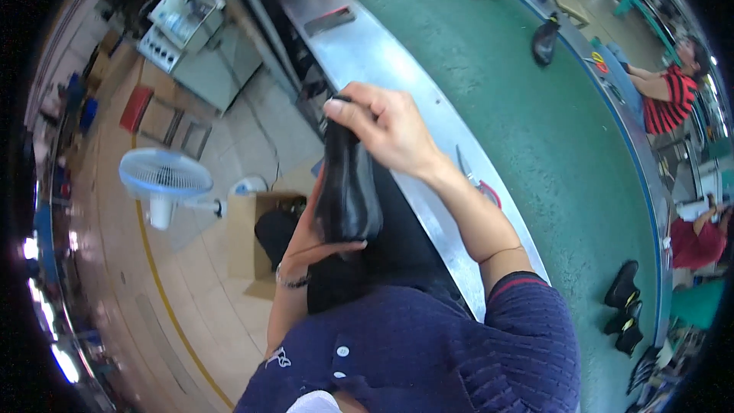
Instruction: The recorder is performing finishing touches on a shoe, using a tool to smooth the sole edges and trimming material with scissors.
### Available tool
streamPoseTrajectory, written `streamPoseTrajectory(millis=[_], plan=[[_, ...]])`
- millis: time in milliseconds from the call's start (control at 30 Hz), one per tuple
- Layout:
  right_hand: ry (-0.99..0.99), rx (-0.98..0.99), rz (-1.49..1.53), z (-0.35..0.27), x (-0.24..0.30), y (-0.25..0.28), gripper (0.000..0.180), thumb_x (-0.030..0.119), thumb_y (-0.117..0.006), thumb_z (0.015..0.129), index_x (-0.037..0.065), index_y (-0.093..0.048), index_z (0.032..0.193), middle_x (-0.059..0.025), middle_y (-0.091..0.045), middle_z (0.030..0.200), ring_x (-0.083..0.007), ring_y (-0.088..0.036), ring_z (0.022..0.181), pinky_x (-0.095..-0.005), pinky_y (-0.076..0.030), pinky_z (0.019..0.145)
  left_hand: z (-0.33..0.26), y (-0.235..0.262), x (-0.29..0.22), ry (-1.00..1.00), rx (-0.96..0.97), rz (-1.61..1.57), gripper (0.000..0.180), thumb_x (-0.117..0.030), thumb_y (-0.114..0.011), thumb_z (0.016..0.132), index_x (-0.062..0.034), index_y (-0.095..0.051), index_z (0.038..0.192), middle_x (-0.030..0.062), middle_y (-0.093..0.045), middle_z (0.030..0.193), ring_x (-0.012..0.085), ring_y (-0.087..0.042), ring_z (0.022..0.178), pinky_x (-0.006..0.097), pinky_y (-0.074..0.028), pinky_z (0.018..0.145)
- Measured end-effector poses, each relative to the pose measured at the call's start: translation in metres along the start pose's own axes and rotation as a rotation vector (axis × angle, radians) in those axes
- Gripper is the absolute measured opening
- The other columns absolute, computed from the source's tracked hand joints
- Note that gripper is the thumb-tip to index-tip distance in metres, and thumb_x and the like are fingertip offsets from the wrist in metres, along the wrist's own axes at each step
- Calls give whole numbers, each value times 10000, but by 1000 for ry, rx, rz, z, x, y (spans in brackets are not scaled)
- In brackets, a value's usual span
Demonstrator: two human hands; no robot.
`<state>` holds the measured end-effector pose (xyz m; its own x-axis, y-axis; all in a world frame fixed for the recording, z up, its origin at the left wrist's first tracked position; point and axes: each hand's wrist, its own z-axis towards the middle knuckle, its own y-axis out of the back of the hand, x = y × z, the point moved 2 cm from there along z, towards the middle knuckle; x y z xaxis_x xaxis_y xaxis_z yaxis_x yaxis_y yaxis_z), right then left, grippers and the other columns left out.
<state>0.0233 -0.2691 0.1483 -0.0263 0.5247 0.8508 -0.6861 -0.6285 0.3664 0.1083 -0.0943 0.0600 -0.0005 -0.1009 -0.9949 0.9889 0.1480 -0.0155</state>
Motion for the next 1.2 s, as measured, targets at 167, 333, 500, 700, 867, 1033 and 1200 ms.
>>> streamPoseTrajectory(millis=[167,333,500,700,867,1033,1200], plan=[[-198,185,173,-5,-20,-30,234,229,-618,917,2,-651,870,9,-411,560,-41,-359,546,-251,-307,497,-14,11,42,-82,-80,-104,1172,-82,-865,631,-77,-100,1519,66,-185,1564,198,-207,1424,336,-201,1149],[-150,240,138,-4,-19,-42,257,248,-627,908,-1,-634,848,3,-383,537,-60,-355,516,-268,-286,472,-26,12,55,-31,-124,-271,1169,-60,-855,637,-84,-92,1521,69,-177,1567,186,-213,1421,324,-208,1145],[-219,325,144,-6,-26,-45,261,273,-598,935,20,-663,922,2,-482,586,-56,-418,524,-252,-341,487,-33,12,61,-11,-162,-335,1170,-41,-854,630,-93,-99,1522,70,-180,1566,185,-226,1416,325,-225,1139],[-304,106,-63,-27,-78,-22,296,243,-606,924,30,-633,1128,-85,-660,831,-150,-591,661,-281,-487,624,-77,36,52,75,-376,-112,1213,35,-862,585,-100,-103,1522,88,-272,1521,191,-339,1357,356,-319,1097],[-355,247,-938,-118,-184,1,488,275,-672,845,59,-548,1265,-181,-611,1059,-337,-595,987,-429,-466,847,-165,88,96,534,-768,-399,580,-226,-760,813,-40,-482,1288,37,-581,1158,132,-527,1084,308,-427,936],[-288,272,-989,-144,-207,0,531,256,-671,841,61,-511,1308,-178,-562,1106,-331,-568,1009,-435,-458,855,-164,91,78,587,-679,-540,616,-372,-663,889,-34,-443,1354,58,-576,1203,135,-556,1052,293,-445,916],[-345,392,-950,-137,-225,6,491,233,-568,894,57,-478,1343,-219,-555,1120,-363,-560,1005,-439,-451,864,-128,75,74,586,-627,-411,686,-422,-656,884,-29,-403,1386,85,-559,1237,140,-544,1078,290,-434,934]])
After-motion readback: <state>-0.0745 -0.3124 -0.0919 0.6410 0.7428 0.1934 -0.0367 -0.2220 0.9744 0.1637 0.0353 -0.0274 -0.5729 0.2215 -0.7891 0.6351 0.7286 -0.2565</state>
